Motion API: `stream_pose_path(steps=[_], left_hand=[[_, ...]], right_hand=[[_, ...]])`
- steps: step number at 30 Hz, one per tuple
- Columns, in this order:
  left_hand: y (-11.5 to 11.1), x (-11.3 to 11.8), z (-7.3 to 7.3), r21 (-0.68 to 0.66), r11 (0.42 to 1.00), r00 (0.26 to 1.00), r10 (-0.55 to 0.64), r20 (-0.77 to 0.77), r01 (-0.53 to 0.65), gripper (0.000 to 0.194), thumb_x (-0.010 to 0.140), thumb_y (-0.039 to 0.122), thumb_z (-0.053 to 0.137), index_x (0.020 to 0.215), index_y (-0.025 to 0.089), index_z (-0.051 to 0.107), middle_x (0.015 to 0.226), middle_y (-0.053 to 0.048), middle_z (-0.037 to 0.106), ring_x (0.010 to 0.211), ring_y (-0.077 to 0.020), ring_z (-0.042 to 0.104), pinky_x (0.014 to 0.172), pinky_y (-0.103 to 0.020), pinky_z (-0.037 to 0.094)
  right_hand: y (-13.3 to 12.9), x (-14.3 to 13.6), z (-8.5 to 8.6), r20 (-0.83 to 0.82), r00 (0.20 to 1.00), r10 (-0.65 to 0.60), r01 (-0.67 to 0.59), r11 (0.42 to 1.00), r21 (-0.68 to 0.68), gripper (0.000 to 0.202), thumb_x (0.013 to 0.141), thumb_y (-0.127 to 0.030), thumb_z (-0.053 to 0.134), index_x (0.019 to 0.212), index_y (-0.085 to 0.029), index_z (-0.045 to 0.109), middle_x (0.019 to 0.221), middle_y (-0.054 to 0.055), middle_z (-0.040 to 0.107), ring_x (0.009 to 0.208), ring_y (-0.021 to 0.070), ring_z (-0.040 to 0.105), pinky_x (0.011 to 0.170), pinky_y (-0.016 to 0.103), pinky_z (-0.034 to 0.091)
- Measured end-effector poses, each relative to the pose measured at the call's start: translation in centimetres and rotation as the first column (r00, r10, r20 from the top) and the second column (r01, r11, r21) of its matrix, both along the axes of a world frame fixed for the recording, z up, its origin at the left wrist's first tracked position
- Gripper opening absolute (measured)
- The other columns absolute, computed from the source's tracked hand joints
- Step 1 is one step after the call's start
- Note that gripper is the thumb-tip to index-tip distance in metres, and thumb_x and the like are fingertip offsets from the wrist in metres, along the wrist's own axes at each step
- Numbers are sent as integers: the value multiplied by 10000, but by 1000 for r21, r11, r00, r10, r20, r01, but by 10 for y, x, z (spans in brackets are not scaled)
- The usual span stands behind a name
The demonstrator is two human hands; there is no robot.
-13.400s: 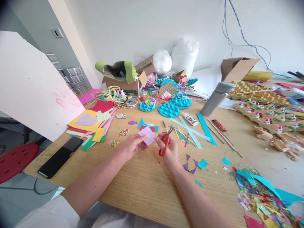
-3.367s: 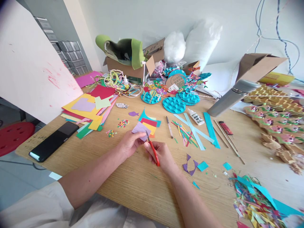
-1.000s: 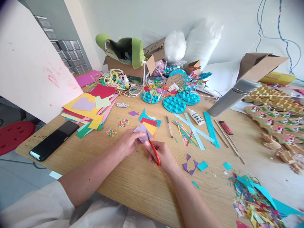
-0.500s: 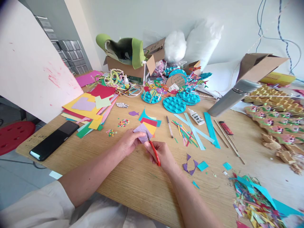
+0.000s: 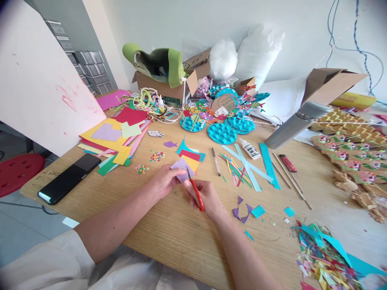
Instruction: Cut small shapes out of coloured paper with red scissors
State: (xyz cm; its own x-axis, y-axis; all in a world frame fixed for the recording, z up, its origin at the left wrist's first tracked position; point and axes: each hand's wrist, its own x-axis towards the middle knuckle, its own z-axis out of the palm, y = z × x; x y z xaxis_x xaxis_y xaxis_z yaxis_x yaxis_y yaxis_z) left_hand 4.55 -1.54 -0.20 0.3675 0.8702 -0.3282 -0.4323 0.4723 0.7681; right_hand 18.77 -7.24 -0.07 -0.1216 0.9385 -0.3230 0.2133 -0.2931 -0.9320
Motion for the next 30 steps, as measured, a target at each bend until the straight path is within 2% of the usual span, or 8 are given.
stream_pose_path(steps=[11,30], left_hand=[[3,-2,-5,13,1000,1000,0,-12,0,253,562,256,753,762,106,714,761,-78,698,664,-153,608,637,-281,464],[2,-2,-2,19,1000,999,-24,-25,25,277,527,268,755,738,96,702,737,-77,680,670,-161,602,664,-304,475]], right_hand=[[1,0,0,1,1000,10,-10,1000,1,487,748,-628,656,629,-164,566,405,-31,516,327,71,411,353,187,248],[1,0,-2,3,1000,-10,10,1000,-23,528,723,-673,652,621,-161,575,421,-16,537,333,77,431,355,191,265]])
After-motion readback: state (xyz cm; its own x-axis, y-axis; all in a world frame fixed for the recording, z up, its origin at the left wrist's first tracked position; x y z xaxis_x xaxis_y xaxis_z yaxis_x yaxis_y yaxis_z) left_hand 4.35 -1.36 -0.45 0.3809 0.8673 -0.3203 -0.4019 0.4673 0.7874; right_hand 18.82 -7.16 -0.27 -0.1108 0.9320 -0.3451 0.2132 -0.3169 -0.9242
